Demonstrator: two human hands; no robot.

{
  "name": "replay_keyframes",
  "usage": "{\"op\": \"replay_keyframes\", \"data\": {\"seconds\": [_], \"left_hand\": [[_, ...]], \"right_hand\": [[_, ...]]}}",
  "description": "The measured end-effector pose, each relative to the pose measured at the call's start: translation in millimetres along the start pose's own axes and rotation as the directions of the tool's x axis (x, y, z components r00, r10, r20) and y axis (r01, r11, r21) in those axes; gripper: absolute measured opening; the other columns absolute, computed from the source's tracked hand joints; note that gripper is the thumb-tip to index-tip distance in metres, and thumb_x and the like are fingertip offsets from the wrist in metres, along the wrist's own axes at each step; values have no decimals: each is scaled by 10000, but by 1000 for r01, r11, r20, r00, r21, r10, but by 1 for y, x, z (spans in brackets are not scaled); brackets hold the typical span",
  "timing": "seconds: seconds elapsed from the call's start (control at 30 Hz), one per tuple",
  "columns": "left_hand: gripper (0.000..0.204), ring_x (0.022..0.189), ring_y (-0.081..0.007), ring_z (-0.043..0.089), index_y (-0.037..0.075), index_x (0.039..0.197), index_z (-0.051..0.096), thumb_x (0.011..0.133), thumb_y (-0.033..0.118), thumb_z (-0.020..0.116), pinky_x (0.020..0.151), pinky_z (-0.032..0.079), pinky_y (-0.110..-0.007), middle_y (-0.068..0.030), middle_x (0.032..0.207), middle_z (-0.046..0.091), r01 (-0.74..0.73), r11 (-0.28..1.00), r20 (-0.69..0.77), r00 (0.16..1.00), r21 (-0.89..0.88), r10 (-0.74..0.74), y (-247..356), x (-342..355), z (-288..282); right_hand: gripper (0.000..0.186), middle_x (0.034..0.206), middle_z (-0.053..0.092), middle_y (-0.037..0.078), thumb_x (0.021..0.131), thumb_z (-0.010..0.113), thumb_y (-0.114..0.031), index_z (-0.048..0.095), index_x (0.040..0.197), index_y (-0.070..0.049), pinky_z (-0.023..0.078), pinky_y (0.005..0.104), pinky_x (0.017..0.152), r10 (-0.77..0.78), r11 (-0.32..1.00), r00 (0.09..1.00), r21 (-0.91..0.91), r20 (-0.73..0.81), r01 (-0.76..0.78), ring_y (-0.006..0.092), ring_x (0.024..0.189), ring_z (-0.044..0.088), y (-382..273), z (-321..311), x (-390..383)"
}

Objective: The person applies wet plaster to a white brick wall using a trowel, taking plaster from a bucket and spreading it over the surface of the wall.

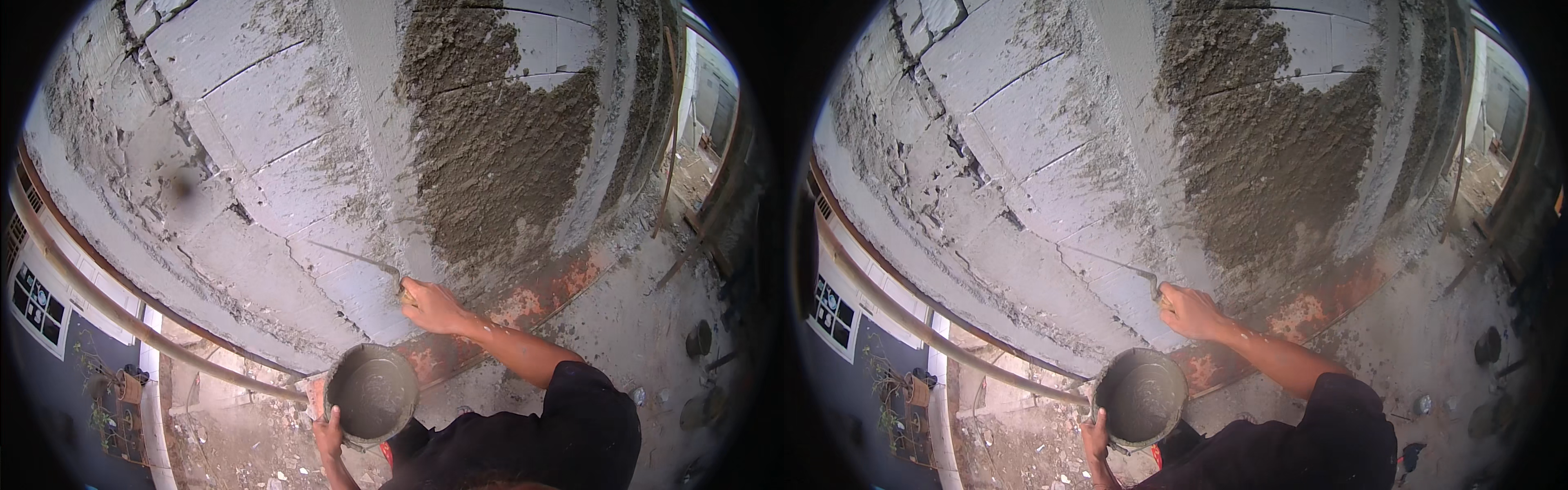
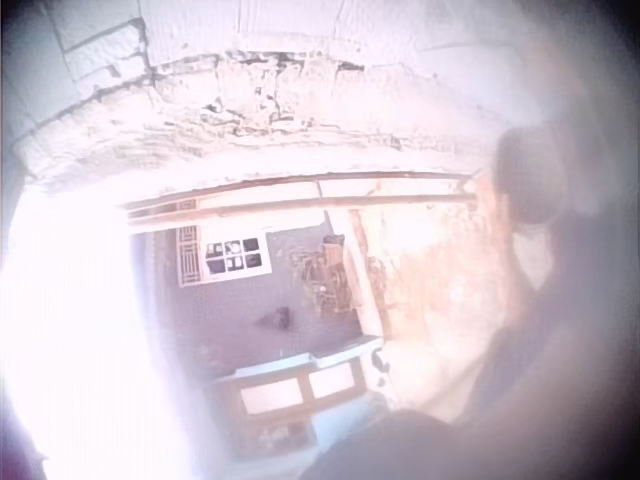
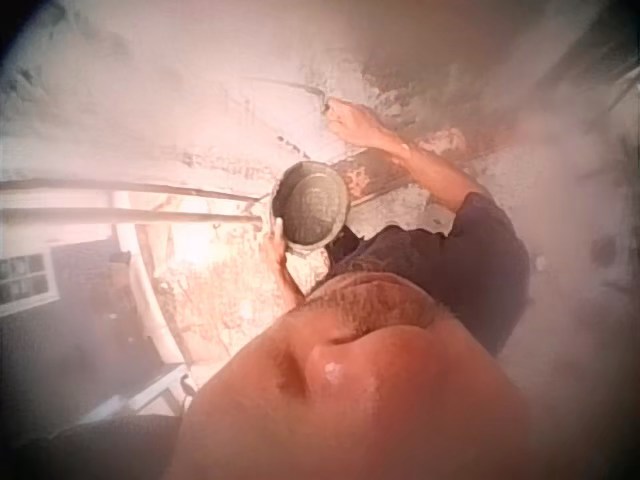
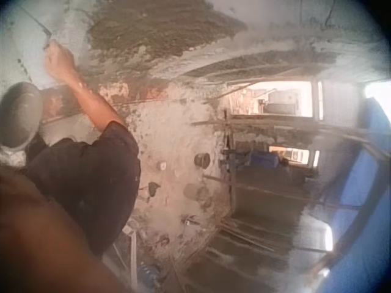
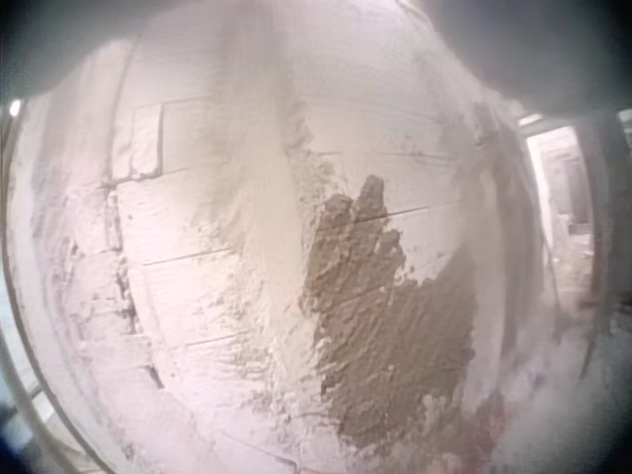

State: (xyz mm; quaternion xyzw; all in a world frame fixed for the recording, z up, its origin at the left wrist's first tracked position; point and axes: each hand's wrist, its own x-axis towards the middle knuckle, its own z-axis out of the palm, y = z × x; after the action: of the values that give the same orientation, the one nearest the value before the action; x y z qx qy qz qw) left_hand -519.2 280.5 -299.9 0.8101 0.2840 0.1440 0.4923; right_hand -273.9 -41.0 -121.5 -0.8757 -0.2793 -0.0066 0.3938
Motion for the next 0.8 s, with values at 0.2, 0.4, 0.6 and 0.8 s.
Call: {"op": "replay_keyframes", "data": {"seconds": [0.2,0.4,0.6,0.8], "left_hand": [[353,831,-151,575,-67,1125,655,942,236,649,781,482,-343,-82,921,676,127,988,122,986,-83,-116,57,-11,14],[405,708,-95,530,-68,1021,691,917,324,689,638,477,-306,-26,783,656,128,985,125,986,-117,-114,42,-10,16],[403,611,-69,490,-27,950,679,927,376,674,544,413,-285,4,677,583,170,979,179,973,-110,-149,58,-18,13],[442,510,-45,448,-3,875,681,926,436,670,446,348,-258,36,586,523,152,964,126,984,-218,-127,51,-18,7]], "right_hand": [[301,969,697,231,794,628,-155,656,1029,31,541,482,770,40,911,699,-314,714,269,401,932,680,37,83,-29],[173,846,719,195,740,607,-61,735,840,-2,546,469,633,98,836,245,-214,964,505,297,748,705,46,193,-20],[94,604,534,21,789,654,-105,599,807,-31,377,281,401,200,871,-93,-220,975,-438,105,465,480,69,161,-40],[105,614,522,24,803,636,-88,561,832,-21,380,267,387,36,686,37,2,999,-727,92,450,478,66,124,-78]]}}
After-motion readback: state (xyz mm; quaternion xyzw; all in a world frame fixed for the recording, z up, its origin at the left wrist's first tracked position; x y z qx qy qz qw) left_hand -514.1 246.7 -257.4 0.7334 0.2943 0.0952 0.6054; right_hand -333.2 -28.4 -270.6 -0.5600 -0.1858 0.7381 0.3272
